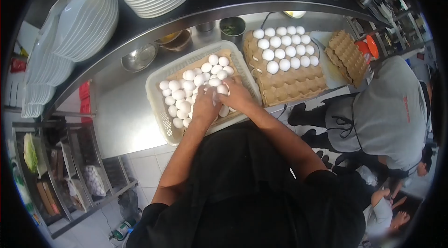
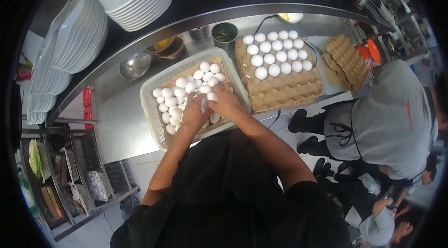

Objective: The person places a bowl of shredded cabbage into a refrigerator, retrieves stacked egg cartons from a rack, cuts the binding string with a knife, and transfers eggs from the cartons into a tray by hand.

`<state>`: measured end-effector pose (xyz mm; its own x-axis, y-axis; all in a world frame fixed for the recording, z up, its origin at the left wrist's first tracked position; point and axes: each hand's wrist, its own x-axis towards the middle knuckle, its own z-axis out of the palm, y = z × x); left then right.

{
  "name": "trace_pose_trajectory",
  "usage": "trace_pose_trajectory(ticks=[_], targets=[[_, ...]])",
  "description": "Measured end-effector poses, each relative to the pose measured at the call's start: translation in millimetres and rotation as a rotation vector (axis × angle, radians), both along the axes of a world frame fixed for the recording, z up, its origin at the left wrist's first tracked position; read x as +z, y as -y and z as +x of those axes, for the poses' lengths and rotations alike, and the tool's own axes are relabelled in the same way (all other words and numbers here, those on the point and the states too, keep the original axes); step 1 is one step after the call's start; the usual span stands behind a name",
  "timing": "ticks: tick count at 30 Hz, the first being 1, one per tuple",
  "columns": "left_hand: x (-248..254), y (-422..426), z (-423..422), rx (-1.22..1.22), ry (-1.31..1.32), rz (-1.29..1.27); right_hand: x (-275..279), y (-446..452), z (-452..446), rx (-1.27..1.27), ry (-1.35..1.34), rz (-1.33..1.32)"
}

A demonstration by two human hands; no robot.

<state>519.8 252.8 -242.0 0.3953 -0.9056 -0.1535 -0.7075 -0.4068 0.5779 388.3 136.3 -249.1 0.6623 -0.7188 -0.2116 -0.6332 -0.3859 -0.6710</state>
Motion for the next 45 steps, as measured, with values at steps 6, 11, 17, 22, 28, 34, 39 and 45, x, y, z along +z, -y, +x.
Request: trace_pose_trajectory(ticks=[6,11,17,22,28,34,39,45], targets=[[30,4,-5,0.003,0.119,0.119,51,2,-34,-0.031,0.122,-0.189],[39,10,-4,-0.044,0.184,0.06,135,18,-99,-0.126,0.433,-0.074],[78,64,-44,-0.266,0.026,-0.379,118,129,-213,-0.332,0.099,-0.672],[96,121,-94,-0.452,0.143,-0.384,87,164,-242,-0.163,-0.128,-0.675],[91,152,-125,-0.445,0.262,-0.095,85,189,-258,-0.075,-0.008,-0.585],[104,170,-121,-0.463,0.209,-0.039,99,206,-270,0.024,0.022,-0.44],[106,172,-114,-0.388,0.033,-0.201,123,204,-268,-0.126,0.061,-0.276],[110,183,-149,-0.372,0.105,-0.076,119,186,-246,0.027,-0.049,-0.457]])
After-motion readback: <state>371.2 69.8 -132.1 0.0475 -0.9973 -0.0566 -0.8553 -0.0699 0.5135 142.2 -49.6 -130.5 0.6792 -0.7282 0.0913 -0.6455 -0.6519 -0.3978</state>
